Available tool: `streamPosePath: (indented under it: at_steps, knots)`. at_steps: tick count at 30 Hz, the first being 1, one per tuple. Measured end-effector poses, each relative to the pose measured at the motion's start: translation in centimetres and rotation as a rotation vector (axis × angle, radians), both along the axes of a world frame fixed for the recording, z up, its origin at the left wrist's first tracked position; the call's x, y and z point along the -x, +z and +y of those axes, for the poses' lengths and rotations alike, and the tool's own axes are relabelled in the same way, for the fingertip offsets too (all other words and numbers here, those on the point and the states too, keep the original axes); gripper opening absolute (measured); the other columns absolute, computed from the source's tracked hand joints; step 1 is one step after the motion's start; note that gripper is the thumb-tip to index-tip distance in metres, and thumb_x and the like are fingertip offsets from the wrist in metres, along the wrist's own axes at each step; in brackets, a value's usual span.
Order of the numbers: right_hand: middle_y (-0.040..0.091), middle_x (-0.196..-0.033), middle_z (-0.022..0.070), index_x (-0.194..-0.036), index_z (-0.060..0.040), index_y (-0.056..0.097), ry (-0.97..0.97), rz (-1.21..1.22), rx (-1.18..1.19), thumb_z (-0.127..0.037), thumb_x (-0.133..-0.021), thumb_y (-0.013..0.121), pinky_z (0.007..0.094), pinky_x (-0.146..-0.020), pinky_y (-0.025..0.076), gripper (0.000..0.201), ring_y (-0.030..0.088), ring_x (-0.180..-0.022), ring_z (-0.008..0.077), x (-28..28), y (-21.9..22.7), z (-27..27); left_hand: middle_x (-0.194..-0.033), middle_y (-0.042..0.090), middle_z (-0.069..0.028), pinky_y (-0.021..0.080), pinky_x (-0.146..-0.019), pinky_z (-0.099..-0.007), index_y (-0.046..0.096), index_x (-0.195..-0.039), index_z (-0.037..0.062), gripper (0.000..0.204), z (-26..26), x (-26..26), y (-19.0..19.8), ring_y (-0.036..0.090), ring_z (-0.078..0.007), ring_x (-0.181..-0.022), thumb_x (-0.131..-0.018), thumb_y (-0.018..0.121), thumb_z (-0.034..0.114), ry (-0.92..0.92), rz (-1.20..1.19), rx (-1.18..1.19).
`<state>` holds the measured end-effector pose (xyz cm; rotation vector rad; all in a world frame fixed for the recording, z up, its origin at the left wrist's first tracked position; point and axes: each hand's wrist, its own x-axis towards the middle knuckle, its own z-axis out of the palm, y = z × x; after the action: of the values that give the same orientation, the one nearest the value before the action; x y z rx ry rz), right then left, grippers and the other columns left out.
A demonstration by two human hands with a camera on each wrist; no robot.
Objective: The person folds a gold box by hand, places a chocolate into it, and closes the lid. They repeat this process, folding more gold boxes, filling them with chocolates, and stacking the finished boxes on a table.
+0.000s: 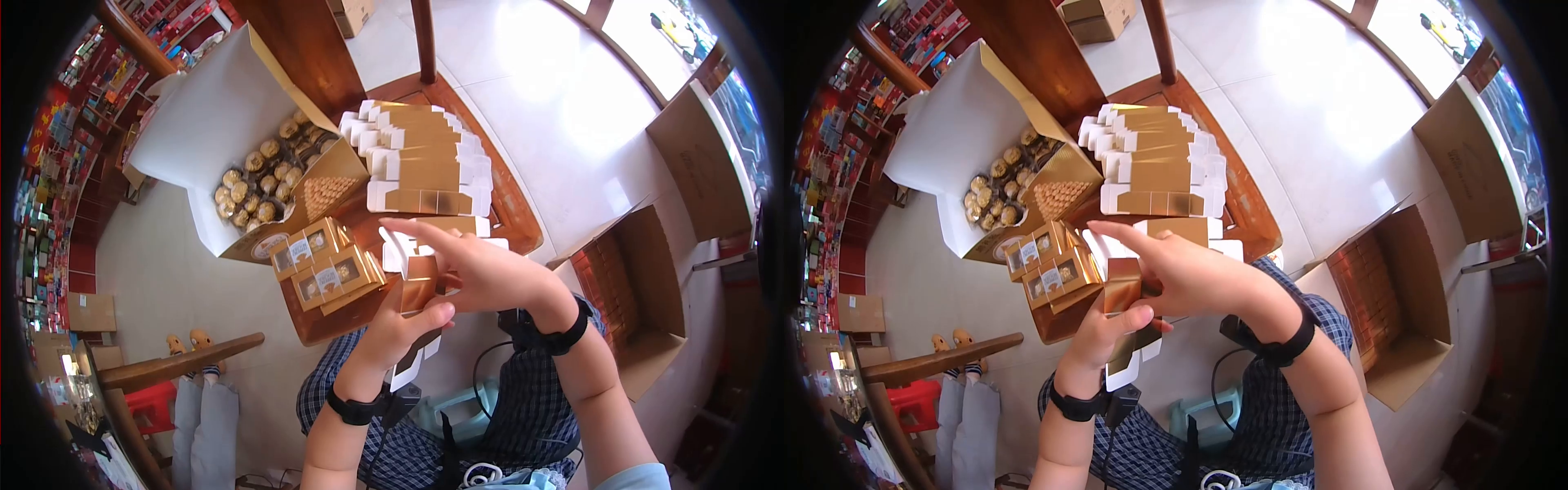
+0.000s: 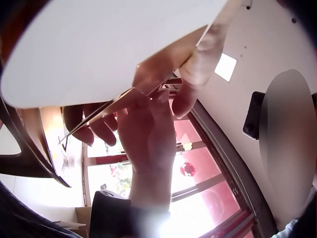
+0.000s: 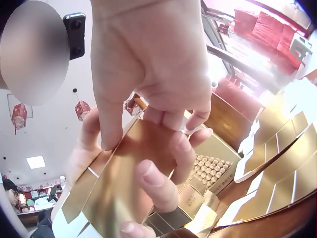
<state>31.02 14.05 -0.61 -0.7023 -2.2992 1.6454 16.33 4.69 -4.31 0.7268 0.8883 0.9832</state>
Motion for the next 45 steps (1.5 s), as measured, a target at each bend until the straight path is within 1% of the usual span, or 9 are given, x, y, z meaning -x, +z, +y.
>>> streamPosePath:
  at_steps: [8, 10, 19, 23, 28, 32, 40, 41, 45]
  knots:
    - [0.061, -0.093, 0.0184, -0.14, -0.0093, 0.019, 0.081, 0.114, -0.053, 0.01, -0.069, 0.058, 0.03, -0.063, 0.049, 0.083, 0.062, -0.075, 0.0216, 0.0, -0.6, 0.7, -0.11, 0.054, -0.0107, 0.05, -0.073, -0.0325, 0.042, -0.123, -0.0012, 0.05, 0.5, -0.1, 0.1, 0.058, -0.0207, -0.091, -0.081, 0.061, 0.019, -0.08, 0.03, 0.0]
    - [0.058, -0.103, 0.0176, -0.14, -0.0098, 0.02, 0.106, 0.045, 0.141, 0.006, -0.07, 0.063, 0.032, -0.073, 0.049, 0.084, 0.06, -0.087, 0.0214, 0.0, -0.2, 0.8, -0.1, 0.056, -0.009, 0.049, -0.064, -0.0255, 0.042, -0.121, 0.0, 0.046, 0.5, -0.3, 0.1, 0.057, -0.015, -0.085, -0.082, 0.061, 0.015, -0.045, 0.01, 0.035]
    - [0.039, -0.13, 0.0116, -0.141, -0.0106, 0.02, 0.166, 0.075, 0.03, 0.006, -0.07, 0.064, 0.0311, -0.091, 0.043, 0.085, 0.044, -0.112, 0.02, 0.6, -0.9, 1.1, -0.1, 0.057, -0.0106, 0.053, -0.06, -0.0279, 0.047, -0.117, -0.002, 0.039, 0.1, 0.2, -0.5, 0.061, -0.0198, -0.082, -0.082, 0.06, 0.011, -0.071, 0.075, 0.093]
    - [0.059, -0.095, 0.0077, -0.142, -0.0083, 0.015, 0.199, 0.203, 0.267, 0.002, -0.074, 0.066, 0.0278, -0.074, 0.046, 0.086, 0.056, -0.081, 0.0114, 0.7, -2.2, 1.5, -0.098, 0.057, -0.0083, 0.05, -0.061, -0.0263, 0.046, -0.12, 0.0012, 0.047, -0.2, 0.5, 0.8, 0.061, -0.0168, -0.078, -0.081, 0.063, 0.022, -0.035, 0.155, 0.081]
    - [0.058, -0.09, 0.0066, -0.14, -0.0058, 0.018, 0.137, 0.191, 0.273, -0.004, -0.073, 0.07, 0.0289, -0.081, 0.043, 0.085, 0.056, -0.085, 0.013, 1.2, -0.8, 0.8, -0.1, 0.056, -0.0089, 0.051, -0.064, -0.0287, 0.042, -0.123, 0.0031, 0.055, -0.7, 0.7, 1.4, 0.062, -0.0189, -0.08, -0.08, 0.065, 0.029, 0.097, 0.062, 0.034]
    - [0.052, -0.105, 0.0062, -0.134, -0.0037, 0.031, -0.141, 0.514, 0.124, -0.022, -0.072, 0.073, 0.0336, -0.095, 0.033, 0.077, 0.048, -0.105, 0.0157, 1.8, -1.0, 0.6, -0.098, 0.054, -0.0069, 0.051, -0.067, -0.0271, 0.045, -0.115, 0.0037, 0.046, -1.5, 1.3, 0.8, 0.061, -0.0172, -0.08, -0.082, 0.065, 0.028, 0.094, -0.109, -0.069]
    - [0.056, -0.095, 0.0051, -0.122, 0.0001, 0.042, -0.076, 0.492, 0.353, -0.036, -0.074, 0.07, 0.027, -0.085, 0.039, 0.067, 0.053, -0.095, 0.0125, 2.9, -1.3, -1.1, -0.094, 0.05, -0.0071, 0.049, -0.061, -0.025, 0.04, -0.116, 0.0005, 0.077, -2.4, 4.1, 3.5, 0.059, -0.0152, -0.072, -0.07, 0.067, 0.055, 0.278, -0.412, -0.415]
    - [0.056, -0.087, 0.0036, -0.114, 0.0, 0.046, -0.075, 0.495, 0.367, -0.038, -0.076, 0.069, 0.0251, -0.079, 0.042, 0.058, 0.055, -0.084, 0.0111, 3.4, -1.1, -1.7, -0.095, 0.047, -0.0066, 0.048, -0.061, -0.0251, 0.019, -0.138, 0.0059, 0.104, -2.4, 4.2, 3.6, 0.058, -0.015, -0.07, -0.065, 0.066, 0.064, 0.287, -0.317, -0.407]
    - [0.057, -0.081, 0.0036, -0.101, -0.0008, 0.049, -0.212, 0.462, 0.188, -0.038, -0.08, 0.064, 0.0232, -0.071, 0.044, 0.045, 0.057, -0.075, 0.0106, 4.8, -1.2, -2.9, -0.091, 0.049, -0.0074, 0.049, -0.056, -0.0245, 0.015, -0.139, 0.0076, 0.114, -2.8, 4.6, 4.7, 0.058, -0.015, -0.063, -0.057, 0.069, 0.066, 0.372, -0.275, -0.451]
